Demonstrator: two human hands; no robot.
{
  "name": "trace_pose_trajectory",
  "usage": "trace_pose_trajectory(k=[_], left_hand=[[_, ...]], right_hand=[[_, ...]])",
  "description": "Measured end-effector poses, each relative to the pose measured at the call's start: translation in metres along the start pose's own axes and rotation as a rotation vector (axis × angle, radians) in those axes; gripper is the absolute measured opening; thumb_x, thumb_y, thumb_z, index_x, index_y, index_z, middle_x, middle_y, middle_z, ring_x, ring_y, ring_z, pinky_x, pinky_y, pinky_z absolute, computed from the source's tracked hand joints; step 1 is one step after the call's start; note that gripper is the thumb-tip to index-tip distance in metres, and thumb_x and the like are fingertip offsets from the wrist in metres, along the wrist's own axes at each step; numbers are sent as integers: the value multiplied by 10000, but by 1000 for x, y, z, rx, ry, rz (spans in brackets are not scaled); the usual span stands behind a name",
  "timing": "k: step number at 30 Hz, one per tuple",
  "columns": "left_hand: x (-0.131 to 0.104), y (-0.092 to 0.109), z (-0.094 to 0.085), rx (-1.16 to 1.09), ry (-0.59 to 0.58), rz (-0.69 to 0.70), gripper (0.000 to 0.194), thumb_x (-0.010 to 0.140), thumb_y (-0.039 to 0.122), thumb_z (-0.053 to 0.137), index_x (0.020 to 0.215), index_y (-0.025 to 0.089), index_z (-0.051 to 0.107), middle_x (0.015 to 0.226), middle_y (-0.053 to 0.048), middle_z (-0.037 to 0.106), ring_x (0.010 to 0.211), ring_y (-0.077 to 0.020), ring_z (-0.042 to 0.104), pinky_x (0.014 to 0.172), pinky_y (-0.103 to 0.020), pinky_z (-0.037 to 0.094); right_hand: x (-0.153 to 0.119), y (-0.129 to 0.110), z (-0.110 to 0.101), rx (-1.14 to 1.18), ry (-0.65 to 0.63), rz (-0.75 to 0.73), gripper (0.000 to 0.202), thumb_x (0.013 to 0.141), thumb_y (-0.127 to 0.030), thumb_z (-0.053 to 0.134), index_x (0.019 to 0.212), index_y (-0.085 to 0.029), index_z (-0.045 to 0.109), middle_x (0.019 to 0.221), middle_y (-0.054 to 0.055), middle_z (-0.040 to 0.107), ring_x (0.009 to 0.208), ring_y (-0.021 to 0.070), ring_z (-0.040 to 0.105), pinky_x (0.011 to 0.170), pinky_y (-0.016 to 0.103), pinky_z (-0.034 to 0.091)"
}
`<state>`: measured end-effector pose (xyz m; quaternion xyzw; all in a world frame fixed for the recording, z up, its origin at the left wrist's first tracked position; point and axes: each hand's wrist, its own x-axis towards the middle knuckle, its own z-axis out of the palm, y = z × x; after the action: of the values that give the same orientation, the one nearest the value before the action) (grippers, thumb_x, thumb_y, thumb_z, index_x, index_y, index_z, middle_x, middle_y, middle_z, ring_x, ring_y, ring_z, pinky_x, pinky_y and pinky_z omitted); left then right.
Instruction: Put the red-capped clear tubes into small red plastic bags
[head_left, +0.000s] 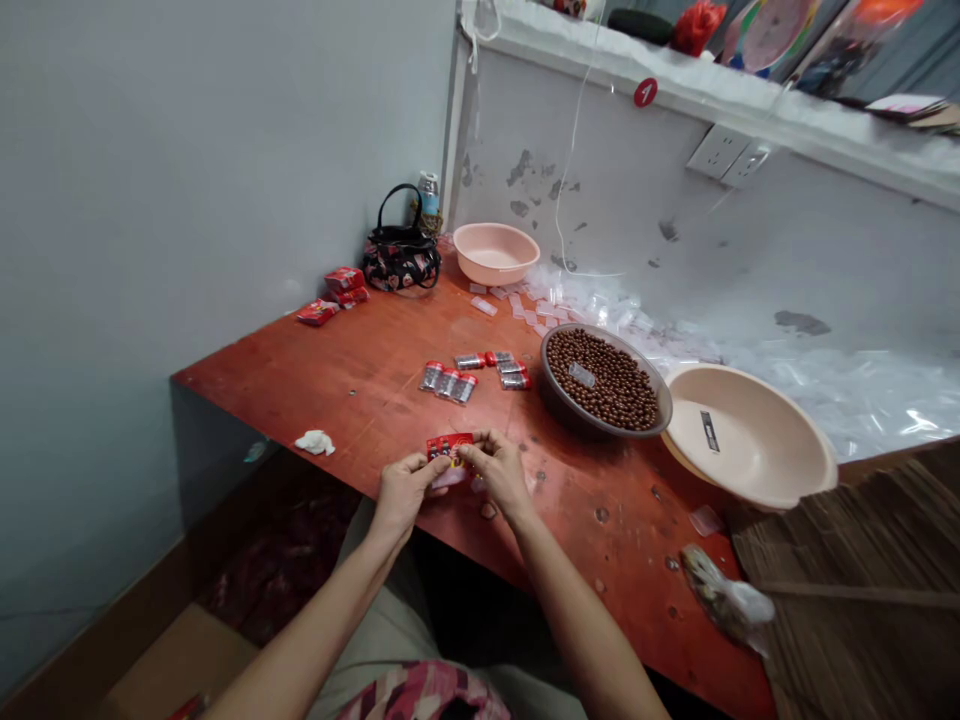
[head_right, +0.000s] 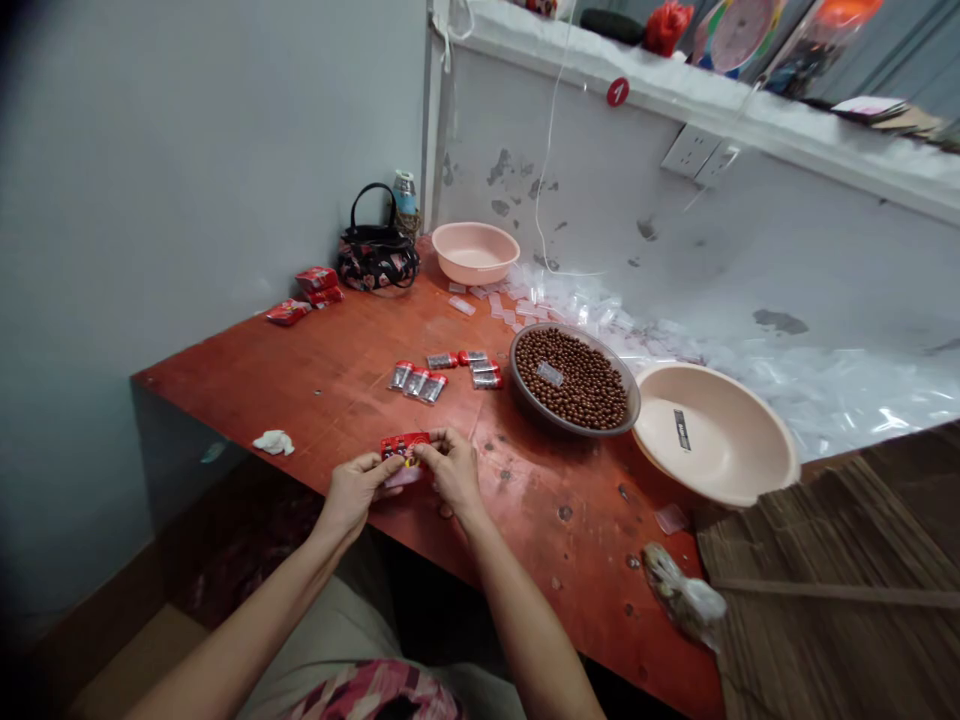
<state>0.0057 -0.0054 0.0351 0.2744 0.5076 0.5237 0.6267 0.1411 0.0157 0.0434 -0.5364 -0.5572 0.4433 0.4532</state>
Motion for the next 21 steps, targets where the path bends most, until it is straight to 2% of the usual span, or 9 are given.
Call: trace_pose_trajectory(k=[3, 5, 7, 10, 13, 17, 21], left_hand=[[-2, 3, -5, -42, 29, -28, 245, 563, 329, 700, 556, 110, 590, 505, 31, 550, 442, -67, 530, 433, -162, 490], [-4, 5, -8, -63, -8, -67, 238, 595, 327, 683, 620, 100, 615, 568, -1, 597, 506, -88, 570, 475, -169, 505], [-7, 7, -9, -91, -43, -92, 238, 617, 318, 671, 661, 89, 623, 632, -42, 636, 588, -125, 609, 543, -201, 525], [-9, 8, -10, -133, -55, -86, 223, 628, 299, 667, 678, 86, 621, 686, -70, 659, 647, -155, 629, 605, -241, 533], [-9, 7, -12, -124, -33, -74, 206, 606, 277, 686, 677, 96, 617, 677, -57, 658, 632, -157, 632, 581, -245, 535], [-6, 7, -18, -32, 47, -69, 217, 574, 291, 702, 615, 101, 608, 574, -28, 631, 548, -143, 619, 484, -210, 515], [-6, 7, -24, -39, 80, -64, 234, 568, 303, 704, 572, 95, 597, 542, -29, 628, 503, -117, 595, 474, -190, 490]], right_hand=[[0, 7, -8, -397, 46, -9, 131, 727, -291, 543, 786, -178, 576, 677, 9, 626, 613, 149, 569, 557, 238, 406], [4, 7, -14, -701, 49, -9, 173, 698, -316, 581, 814, -189, 593, 769, 36, 643, 723, 180, 577, 619, 259, 395], [14, 3, -17, -863, 60, -18, 285, 678, -370, 603, 909, -204, 589, 892, 58, 639, 821, 198, 568, 663, 268, 385], [42, -6, -14, -852, 120, 16, 353, 744, -451, 505, 994, -209, 564, 972, 76, 625, 850, 195, 571, 691, 274, 383], [78, -10, -3, -827, 157, 123, 388, 779, -477, 421, 899, -158, 608, 888, 133, 646, 845, 241, 583, 687, 310, 390], [113, -9, 11, -802, 192, 218, 369, 691, -414, 538, 895, -116, 617, 889, 180, 642, 837, 290, 590, 654, 337, 406], [119, -7, 9, -742, 177, 257, 270, 603, -343, 599, 753, -123, 646, 772, 144, 660, 755, 284, 606, 601, 320, 418]])
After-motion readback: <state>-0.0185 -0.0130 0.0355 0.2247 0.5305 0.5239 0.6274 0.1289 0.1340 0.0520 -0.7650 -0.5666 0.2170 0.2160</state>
